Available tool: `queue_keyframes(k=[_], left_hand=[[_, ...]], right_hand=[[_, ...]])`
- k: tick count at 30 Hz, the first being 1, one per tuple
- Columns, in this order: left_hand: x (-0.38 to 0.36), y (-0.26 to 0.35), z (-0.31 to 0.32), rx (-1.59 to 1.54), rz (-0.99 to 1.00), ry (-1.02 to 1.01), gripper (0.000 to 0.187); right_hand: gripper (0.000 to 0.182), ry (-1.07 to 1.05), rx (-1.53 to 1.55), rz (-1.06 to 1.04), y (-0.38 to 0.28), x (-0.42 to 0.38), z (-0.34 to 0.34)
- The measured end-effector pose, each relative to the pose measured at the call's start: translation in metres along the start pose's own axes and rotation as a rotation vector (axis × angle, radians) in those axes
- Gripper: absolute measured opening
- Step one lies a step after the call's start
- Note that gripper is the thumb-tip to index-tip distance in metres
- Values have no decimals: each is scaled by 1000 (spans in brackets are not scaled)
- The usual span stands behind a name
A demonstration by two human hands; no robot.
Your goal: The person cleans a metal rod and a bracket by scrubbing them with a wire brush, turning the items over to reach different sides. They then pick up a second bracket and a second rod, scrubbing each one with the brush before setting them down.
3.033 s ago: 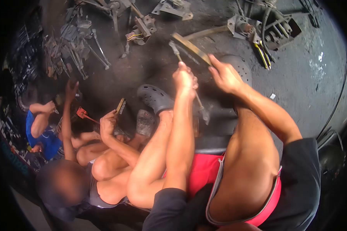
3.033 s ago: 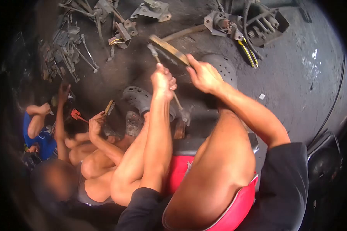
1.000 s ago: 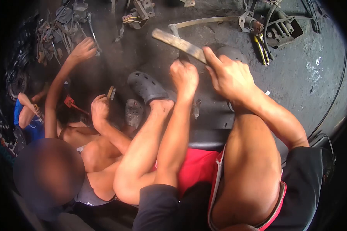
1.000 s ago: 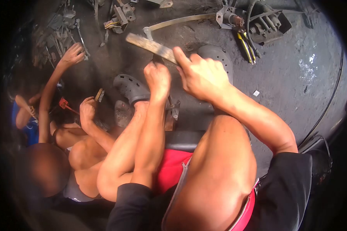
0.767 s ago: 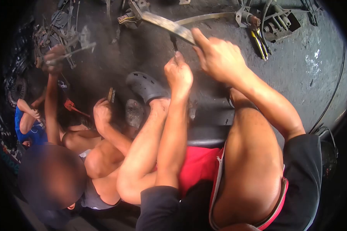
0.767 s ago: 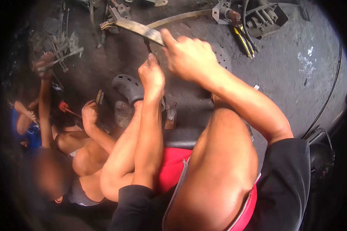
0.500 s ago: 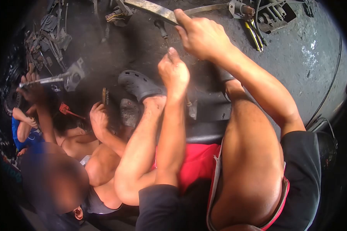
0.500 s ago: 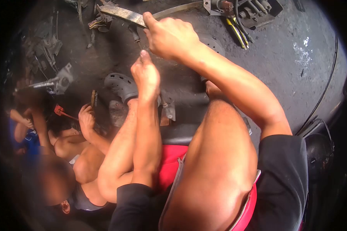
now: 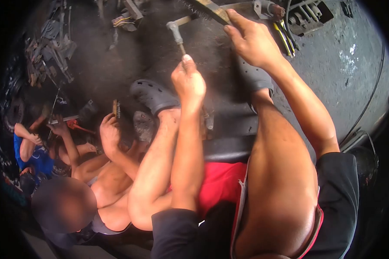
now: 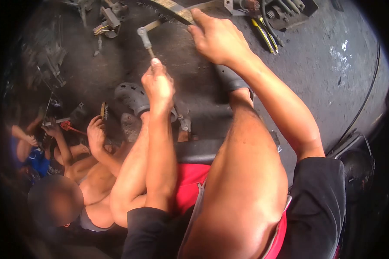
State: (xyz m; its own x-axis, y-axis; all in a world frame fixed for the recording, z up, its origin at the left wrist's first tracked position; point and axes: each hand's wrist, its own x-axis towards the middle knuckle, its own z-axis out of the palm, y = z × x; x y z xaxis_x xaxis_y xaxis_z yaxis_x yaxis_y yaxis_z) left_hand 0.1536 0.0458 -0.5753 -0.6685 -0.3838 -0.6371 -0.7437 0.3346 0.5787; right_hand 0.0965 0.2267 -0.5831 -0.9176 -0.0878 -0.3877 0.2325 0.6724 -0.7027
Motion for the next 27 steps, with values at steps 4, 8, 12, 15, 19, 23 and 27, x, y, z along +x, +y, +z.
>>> queue_keyframes(k=[4, 8, 12, 15, 19, 23, 27], left_hand=[[-1, 0, -3, -100, -78, -59, 50], [-8, 3, 6, -224, -152, -75, 47], [-16, -11, 23, -304, -5, -42, 43], [-13, 4, 17, -297, -10, -57, 43], [-3, 8, 20, -256, 17, -65, 42], [-23, 24, 36, -436, -119, -33, 41], [-18, 52, 14, -528, -301, -146, 41]], right_hand=[[47, 50, 134, 27, 24, -33, -8], [50, 41, 243, 44, 32, -59, 4], [40, -92, 276, -7, -8, -27, 27], [38, -36, 211, -88, -17, -5, 37], [41, 15, 365, -57, -6, -30, 31], [49, -33, 305, -6, -18, -9, 37], [49, -5, 355, -18, -12, -35, 35]])
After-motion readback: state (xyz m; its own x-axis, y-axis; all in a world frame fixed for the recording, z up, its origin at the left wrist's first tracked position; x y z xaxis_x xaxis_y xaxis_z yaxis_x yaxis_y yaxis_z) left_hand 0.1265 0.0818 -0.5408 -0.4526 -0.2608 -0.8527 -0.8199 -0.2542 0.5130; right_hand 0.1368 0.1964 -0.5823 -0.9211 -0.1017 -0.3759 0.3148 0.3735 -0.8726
